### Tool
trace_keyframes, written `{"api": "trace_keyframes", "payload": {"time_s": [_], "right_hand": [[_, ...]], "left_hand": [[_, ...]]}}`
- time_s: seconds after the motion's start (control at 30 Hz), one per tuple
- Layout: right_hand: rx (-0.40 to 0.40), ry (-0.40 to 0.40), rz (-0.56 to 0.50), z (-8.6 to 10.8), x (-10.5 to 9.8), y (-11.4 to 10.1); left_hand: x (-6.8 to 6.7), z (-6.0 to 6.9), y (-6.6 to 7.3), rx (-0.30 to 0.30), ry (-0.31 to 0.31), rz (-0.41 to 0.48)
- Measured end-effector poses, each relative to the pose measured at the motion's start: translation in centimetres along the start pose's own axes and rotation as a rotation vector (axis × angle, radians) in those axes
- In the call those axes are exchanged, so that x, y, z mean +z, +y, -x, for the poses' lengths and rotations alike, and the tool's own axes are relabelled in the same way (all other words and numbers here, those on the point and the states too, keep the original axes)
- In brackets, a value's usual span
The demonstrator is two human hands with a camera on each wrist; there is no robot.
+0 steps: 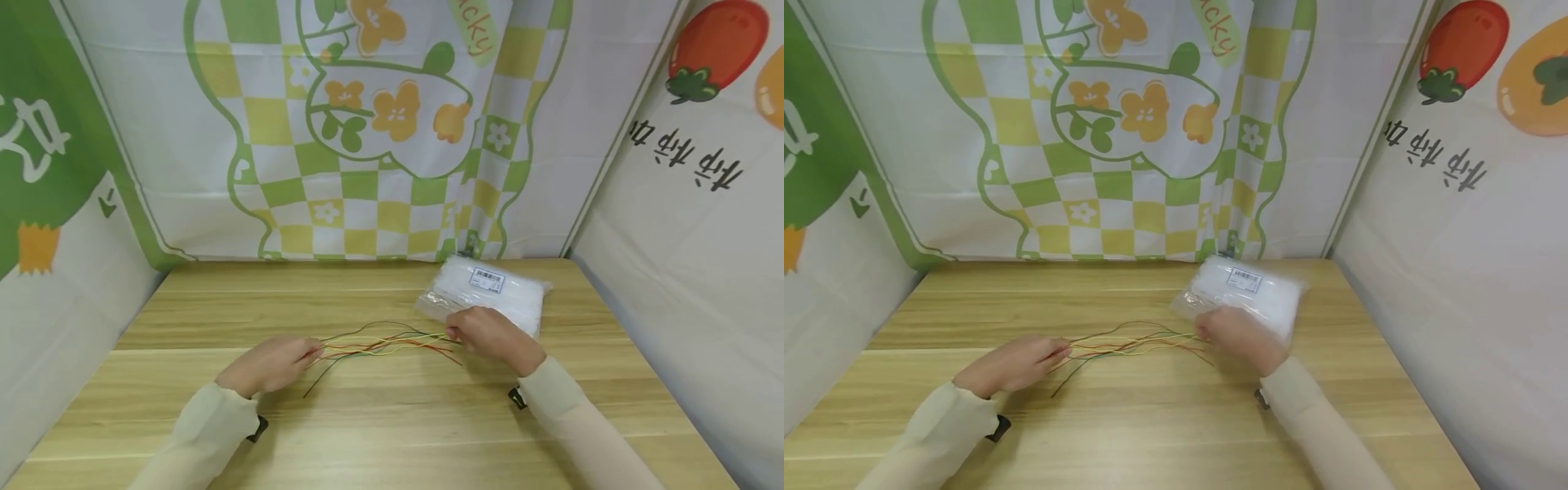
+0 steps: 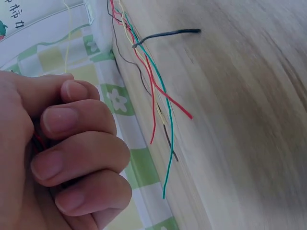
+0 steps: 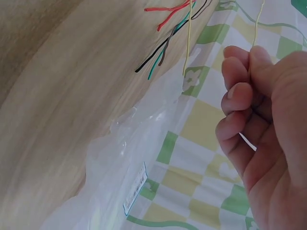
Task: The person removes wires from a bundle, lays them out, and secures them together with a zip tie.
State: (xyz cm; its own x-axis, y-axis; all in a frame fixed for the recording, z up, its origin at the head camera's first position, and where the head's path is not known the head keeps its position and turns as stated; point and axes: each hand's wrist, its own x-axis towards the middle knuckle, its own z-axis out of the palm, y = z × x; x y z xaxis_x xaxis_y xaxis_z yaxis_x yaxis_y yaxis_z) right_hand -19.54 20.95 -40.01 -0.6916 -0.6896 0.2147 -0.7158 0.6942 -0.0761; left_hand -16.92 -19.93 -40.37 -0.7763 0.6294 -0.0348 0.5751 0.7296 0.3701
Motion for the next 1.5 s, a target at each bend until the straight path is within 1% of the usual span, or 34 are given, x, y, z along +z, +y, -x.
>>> {"api": "trace_keyframes", "payload": {"time_s": [0.17,0.3,0.6,0.7,0.77,0.93,1.07,1.23,1.4,1.5], "right_hand": [[0.012,-0.011,0.011,-0.3,0.1,-0.6],[0.007,-0.013,0.030,-0.5,0.5,-0.8],[-0.009,-0.009,0.061,-0.9,1.6,-1.0],[-0.005,-0.018,0.064,-1.0,1.8,-1.1],[-0.005,-0.027,0.069,-1.1,1.9,-1.1],[0.007,-0.050,0.060,-1.1,1.7,-1.3],[0.030,-0.067,0.038,-1.1,1.5,-1.4],[0.058,-0.068,0.011,-1.0,1.0,-1.5],[0.122,-0.065,-0.030,-0.7,0.4,-1.5],[0.139,-0.063,-0.020,-0.6,0.1,-1.2]], "left_hand": [[0.4,-0.4,0.2,-0.005,0.008,-0.037],[0.8,-0.6,0.4,-0.020,0.004,-0.053],[1.5,-1.0,0.9,-0.073,-0.046,-0.068],[1.7,-0.9,0.8,-0.104,-0.066,-0.049],[1.8,-0.8,0.8,-0.130,-0.076,-0.021],[1.6,-0.3,0.6,-0.176,-0.061,0.042],[1.2,0.3,0.3,-0.181,-0.037,0.038],[0.9,0.7,-0.2,-0.184,-0.020,0.013],[0.8,0.8,-0.3,-0.172,-0.026,0.008],[0.8,0.8,-0.1,-0.170,-0.034,0.008]]}}
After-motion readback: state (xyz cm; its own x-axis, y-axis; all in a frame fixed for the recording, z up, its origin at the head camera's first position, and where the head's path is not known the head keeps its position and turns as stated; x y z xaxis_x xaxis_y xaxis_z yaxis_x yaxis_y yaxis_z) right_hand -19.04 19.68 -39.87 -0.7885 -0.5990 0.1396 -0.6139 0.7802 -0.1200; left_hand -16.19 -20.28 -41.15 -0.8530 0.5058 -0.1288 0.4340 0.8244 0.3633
